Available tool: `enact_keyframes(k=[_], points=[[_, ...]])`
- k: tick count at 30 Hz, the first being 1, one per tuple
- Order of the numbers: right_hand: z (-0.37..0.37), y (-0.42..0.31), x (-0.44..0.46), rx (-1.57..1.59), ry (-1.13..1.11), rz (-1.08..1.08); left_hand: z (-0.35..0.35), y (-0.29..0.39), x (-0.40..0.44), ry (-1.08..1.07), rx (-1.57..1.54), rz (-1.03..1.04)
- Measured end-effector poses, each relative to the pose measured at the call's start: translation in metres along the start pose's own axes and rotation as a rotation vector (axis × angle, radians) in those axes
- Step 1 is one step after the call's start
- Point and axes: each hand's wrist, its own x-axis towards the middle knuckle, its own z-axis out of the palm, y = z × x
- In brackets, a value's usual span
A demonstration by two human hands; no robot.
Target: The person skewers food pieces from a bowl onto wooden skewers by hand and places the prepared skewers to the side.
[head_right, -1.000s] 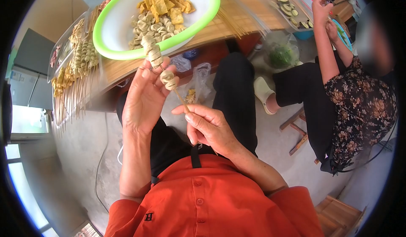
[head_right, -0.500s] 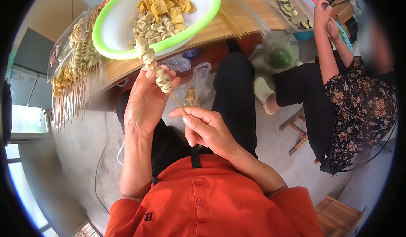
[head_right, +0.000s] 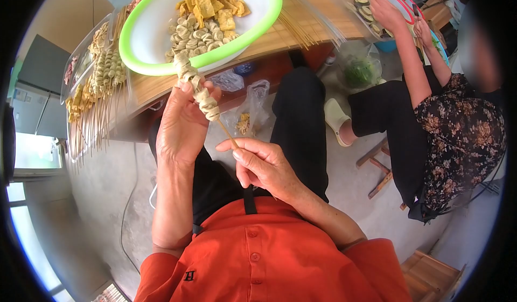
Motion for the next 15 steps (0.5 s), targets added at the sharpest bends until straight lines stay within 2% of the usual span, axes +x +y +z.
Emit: enact_keyframes(k=[9,11,15], points=[[-0.001,0.005,0.000,-0.007,0.008,-0.014,-0.001,0.001,-0.003,-0.077,-0.003,-0.043],[-0.001,0.004,-0.001,-0.010,0.005,-0.012,0.006,0.007,-0.001,0.017,-0.050,-0.013],[0.001,0.007,-0.001,-0.006,-0.007,0.002,0.005,0.010,0.006,0.019,-0.041,0.026]])
